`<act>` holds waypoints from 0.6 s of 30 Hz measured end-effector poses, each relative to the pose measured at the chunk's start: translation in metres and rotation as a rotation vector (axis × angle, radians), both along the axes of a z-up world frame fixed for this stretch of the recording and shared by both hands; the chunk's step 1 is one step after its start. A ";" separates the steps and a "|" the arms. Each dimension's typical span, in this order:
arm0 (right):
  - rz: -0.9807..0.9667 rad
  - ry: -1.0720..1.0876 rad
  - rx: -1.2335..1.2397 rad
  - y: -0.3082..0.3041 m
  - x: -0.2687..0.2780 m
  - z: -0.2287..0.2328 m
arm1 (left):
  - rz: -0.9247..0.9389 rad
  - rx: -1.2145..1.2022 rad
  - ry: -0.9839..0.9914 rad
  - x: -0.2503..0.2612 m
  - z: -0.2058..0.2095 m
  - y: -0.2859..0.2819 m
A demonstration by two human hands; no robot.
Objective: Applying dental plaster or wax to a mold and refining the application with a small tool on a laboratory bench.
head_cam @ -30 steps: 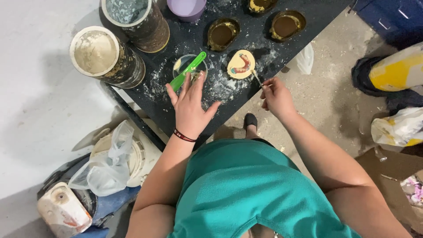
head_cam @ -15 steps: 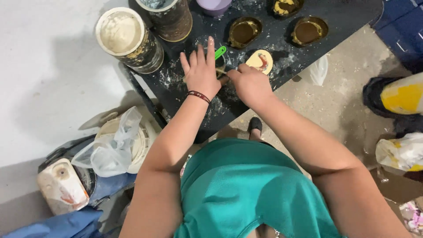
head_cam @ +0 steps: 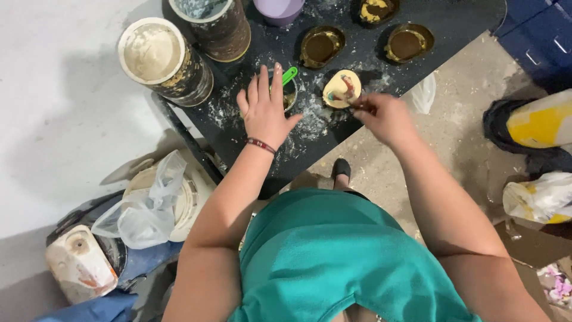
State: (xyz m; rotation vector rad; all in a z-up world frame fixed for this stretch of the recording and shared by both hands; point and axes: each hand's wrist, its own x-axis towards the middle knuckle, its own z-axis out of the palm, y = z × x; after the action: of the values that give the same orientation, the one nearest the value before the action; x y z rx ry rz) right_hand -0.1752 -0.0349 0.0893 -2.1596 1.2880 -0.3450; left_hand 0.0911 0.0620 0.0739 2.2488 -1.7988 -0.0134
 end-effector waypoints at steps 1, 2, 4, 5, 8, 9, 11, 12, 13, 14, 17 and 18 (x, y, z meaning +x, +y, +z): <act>-0.006 -0.001 -0.002 0.000 -0.003 -0.011 | -0.006 -0.002 -0.001 -0.002 0.001 0.004; 0.015 0.020 -0.026 0.000 -0.006 -0.023 | -0.033 -0.033 0.024 -0.005 0.001 0.009; 0.034 0.045 -0.048 0.004 -0.007 -0.034 | -0.063 -0.062 0.054 -0.011 -0.003 0.019; 0.028 0.063 -0.065 0.006 -0.005 -0.033 | -0.075 -0.076 0.068 -0.013 -0.006 0.023; 0.039 0.079 -0.081 0.005 -0.004 -0.034 | -0.097 -0.106 0.081 -0.021 -0.009 0.030; 0.059 0.079 -0.077 0.004 -0.004 -0.035 | -0.104 -0.119 0.082 -0.023 -0.010 0.033; 0.060 0.100 -0.068 0.001 -0.008 -0.039 | -0.116 -0.126 0.107 -0.025 -0.010 0.035; 0.065 0.121 -0.061 -0.001 -0.009 -0.041 | -0.126 -0.136 0.134 -0.025 -0.010 0.035; 0.064 0.122 -0.061 0.000 -0.009 -0.035 | -0.127 -0.136 0.135 -0.026 -0.010 0.036; 0.059 0.140 -0.042 0.001 -0.010 -0.029 | -0.131 -0.142 0.135 -0.026 -0.010 0.037; 0.053 0.165 0.002 -0.001 -0.016 -0.029 | -0.139 -0.160 0.132 -0.027 -0.011 0.041; 0.051 0.172 0.031 -0.003 -0.019 -0.032 | -0.142 -0.170 0.130 -0.028 -0.010 0.042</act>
State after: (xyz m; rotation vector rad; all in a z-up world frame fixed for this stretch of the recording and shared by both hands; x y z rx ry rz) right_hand -0.1939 -0.0375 0.0574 -2.2315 1.3185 -0.1192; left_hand 0.0635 0.1041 0.0636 1.9559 -1.8139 -0.0312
